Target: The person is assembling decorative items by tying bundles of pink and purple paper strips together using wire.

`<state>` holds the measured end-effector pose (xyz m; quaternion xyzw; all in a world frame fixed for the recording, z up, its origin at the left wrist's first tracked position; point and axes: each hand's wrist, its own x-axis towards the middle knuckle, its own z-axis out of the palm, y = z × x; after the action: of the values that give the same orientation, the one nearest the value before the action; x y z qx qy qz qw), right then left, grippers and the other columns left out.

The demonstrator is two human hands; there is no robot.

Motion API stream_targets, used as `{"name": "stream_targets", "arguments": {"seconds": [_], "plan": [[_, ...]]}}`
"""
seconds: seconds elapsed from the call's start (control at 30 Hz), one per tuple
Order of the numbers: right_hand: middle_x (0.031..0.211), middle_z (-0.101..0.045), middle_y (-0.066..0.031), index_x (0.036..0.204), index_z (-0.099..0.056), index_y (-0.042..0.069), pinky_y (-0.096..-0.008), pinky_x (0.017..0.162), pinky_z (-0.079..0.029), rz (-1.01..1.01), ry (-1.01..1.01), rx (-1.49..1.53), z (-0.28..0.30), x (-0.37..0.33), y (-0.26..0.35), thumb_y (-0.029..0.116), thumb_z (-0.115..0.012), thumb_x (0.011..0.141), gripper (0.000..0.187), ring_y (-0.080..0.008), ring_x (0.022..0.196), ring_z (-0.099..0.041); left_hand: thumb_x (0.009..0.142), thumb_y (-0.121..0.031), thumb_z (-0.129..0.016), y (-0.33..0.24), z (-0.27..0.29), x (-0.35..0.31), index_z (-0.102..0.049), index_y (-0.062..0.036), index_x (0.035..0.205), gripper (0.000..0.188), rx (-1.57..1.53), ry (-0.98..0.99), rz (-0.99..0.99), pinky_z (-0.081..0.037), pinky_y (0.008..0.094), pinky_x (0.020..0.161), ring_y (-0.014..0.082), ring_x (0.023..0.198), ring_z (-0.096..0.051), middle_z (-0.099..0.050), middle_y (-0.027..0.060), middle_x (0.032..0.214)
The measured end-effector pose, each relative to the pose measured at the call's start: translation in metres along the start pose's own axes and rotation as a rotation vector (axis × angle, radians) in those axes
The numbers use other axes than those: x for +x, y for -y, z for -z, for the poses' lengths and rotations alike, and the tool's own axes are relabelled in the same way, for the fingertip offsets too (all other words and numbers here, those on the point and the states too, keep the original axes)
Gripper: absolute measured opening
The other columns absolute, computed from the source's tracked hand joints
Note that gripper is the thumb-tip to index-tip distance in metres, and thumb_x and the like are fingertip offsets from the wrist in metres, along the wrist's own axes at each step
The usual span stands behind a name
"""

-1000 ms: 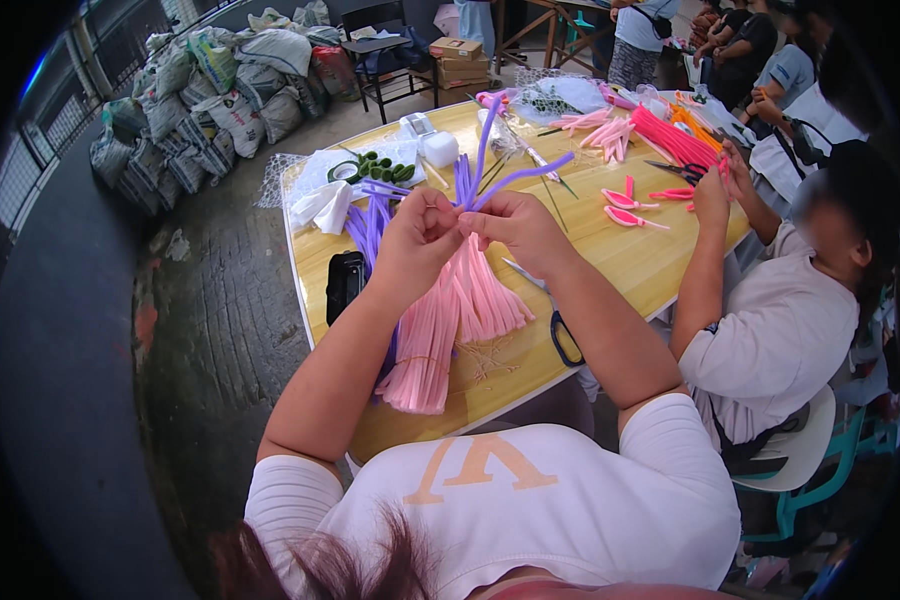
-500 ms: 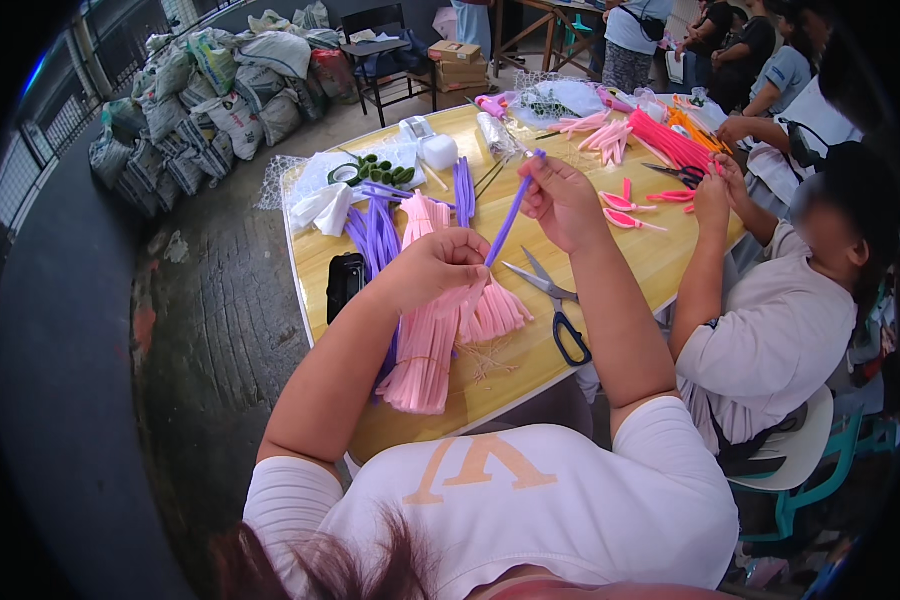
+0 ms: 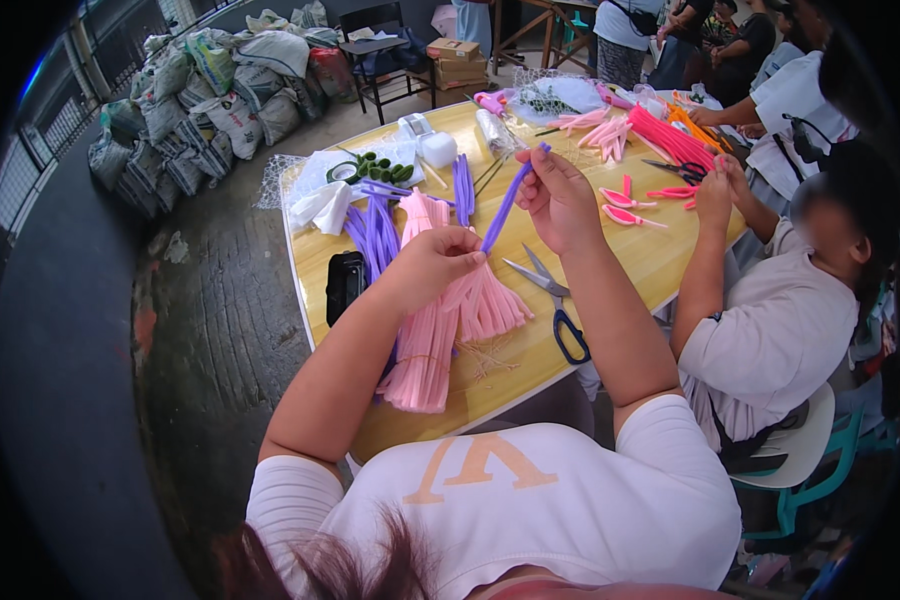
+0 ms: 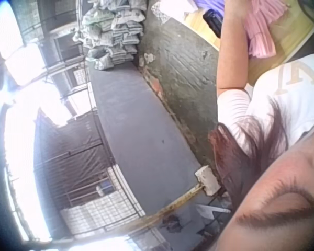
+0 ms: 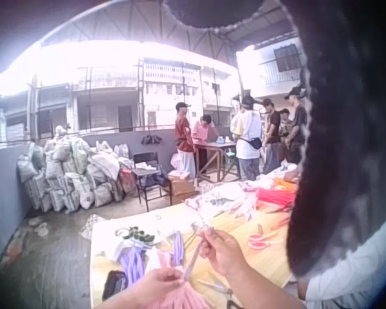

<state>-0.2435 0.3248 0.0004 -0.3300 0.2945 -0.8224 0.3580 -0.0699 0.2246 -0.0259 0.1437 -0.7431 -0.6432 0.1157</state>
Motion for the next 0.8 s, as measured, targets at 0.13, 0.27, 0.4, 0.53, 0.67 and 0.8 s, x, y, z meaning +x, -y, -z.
{"name": "stream_targets", "arguments": {"seconds": [0.13, 0.27, 0.4, 0.53, 0.67, 0.8], "plan": [[0.067, -0.054, 0.0005, 0.095, -0.061, 0.0, -0.0234, 0.055, -0.039, 0.025, 0.001, 0.017, 0.003, 0.0, 0.001, 0.023, -0.057, 0.091, 0.023, -0.0079, 0.057, -0.048, 0.085, -0.014, -0.063, -0.013, -0.003, -0.004, -0.062, -0.001, 0.093, 0.015, 0.104, -0.033, 0.049, -0.041, 0.0217, 0.06, 0.0051, 0.069, -0.049, -0.057, -0.0024, 0.077], [0.068, -0.051, -0.0003, 0.095, -0.06, -0.002, -0.0245, 0.056, -0.04, 0.02, -0.017, 0.04, 0.004, 0.0, 0.0, 0.022, -0.056, 0.091, 0.025, -0.0094, 0.06, -0.048, 0.086, -0.016, -0.062, -0.007, -0.001, -0.002, -0.062, -0.001, 0.091, 0.015, 0.122, -0.036, 0.007, -0.038, 0.0224, 0.057, 0.0052, 0.065, -0.045, -0.054, -0.0032, 0.073], [0.071, -0.056, -0.0011, 0.096, -0.062, -0.001, -0.0236, 0.056, -0.042, -0.08, 0.023, -0.102, 0.007, 0.001, -0.004, 0.02, -0.059, 0.089, 0.023, -0.0093, 0.06, -0.05, 0.088, -0.016, -0.06, 0.0, 0.0, 0.001, -0.061, -0.0006, 0.089, 0.015, 0.142, -0.142, -0.106, -0.037, 0.023, 0.056, 0.0054, 0.064, -0.043, -0.052, -0.003, 0.07], [0.071, -0.058, -0.0011, 0.094, -0.065, -0.002, -0.0213, 0.056, -0.041, -0.299, 0.358, -0.62, -0.008, -0.01, -0.017, 0.02, -0.062, 0.086, 0.023, -0.0073, 0.061, -0.051, 0.088, -0.015, -0.059, 0.004, 0.002, 0.002, -0.06, 0.0003, 0.086, 0.016, 0.083, -0.207, -0.159, -0.037, 0.0234, 0.056, 0.0053, 0.063, -0.043, -0.052, -0.0029, 0.069], [0.071, -0.059, -0.0007, 0.087, -0.067, 0.0, -0.0198, 0.056, -0.041, -0.234, 0.349, -0.648, -0.01, -0.013, -0.016, 0.02, -0.065, 0.084, 0.021, -0.0063, 0.062, -0.051, 0.088, -0.016, -0.06, -0.002, 0.001, 0.0, -0.06, -0.0002, 0.087, 0.016, 0.025, -0.218, -0.165, -0.038, 0.0221, 0.059, 0.0045, 0.067, -0.044, -0.054, -0.0032, 0.074], [0.07, -0.058, -0.0002, 0.084, -0.066, 0.0, -0.0191, 0.055, -0.04, -0.215, 0.27, -0.558, -0.01, -0.012, -0.017, 0.02, -0.065, 0.084, 0.02, -0.0059, 0.061, -0.05, 0.089, -0.017, -0.06, -0.01, -0.002, -0.002, -0.061, -0.001, 0.091, 0.016, -0.078, -0.16, -0.166, -0.037, 0.0203, 0.063, 0.0035, 0.071, -0.045, -0.055, -0.0038, 0.079]]}}
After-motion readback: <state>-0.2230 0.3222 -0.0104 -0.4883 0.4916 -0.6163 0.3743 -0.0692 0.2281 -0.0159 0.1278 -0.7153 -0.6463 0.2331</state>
